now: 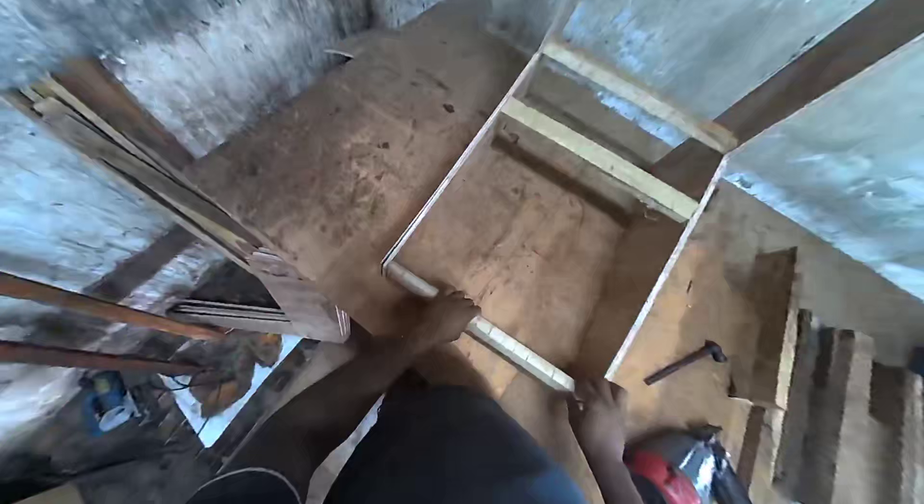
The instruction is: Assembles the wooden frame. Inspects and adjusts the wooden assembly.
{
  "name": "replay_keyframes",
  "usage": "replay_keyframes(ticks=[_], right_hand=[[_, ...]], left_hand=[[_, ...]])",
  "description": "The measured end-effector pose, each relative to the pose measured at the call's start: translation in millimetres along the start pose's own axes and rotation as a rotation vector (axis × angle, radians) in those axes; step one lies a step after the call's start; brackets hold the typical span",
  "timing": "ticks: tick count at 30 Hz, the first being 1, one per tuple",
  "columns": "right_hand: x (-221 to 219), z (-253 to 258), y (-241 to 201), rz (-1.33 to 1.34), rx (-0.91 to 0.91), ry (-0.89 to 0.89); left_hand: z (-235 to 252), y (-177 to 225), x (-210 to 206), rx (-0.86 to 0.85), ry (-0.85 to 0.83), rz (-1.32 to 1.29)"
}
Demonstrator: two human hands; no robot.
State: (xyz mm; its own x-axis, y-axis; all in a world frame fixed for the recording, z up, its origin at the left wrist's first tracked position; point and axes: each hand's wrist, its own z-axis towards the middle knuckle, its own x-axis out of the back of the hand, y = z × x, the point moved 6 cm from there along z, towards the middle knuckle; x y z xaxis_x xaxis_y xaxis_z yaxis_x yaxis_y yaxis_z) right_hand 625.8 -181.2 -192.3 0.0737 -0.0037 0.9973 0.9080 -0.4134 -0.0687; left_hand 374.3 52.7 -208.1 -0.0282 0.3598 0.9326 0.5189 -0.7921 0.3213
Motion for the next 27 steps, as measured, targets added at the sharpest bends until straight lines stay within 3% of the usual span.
replay_keyframes(ticks=[6,10,14,20,27], right_hand=[[7,-13,2,0.184,-0.048,0.005],[3,-41,31,0.497,-0.284,0.120],[-28,-72,53,0.672,-0.504,-0.058],[-47,-60,53,0.675,-0.464,-0.168],[-98,-45,65,0.898,-0.338,0.118]], left_hand=[[5,24,-16,0.017,0.039,-0.018],[15,73,-19,-0.048,-0.007,-0.023],[32,124,-29,-0.074,-0.088,-0.033],[61,172,-63,-0.050,-0.037,0.037],[67,179,-66,-0.013,-0.018,0.074]])
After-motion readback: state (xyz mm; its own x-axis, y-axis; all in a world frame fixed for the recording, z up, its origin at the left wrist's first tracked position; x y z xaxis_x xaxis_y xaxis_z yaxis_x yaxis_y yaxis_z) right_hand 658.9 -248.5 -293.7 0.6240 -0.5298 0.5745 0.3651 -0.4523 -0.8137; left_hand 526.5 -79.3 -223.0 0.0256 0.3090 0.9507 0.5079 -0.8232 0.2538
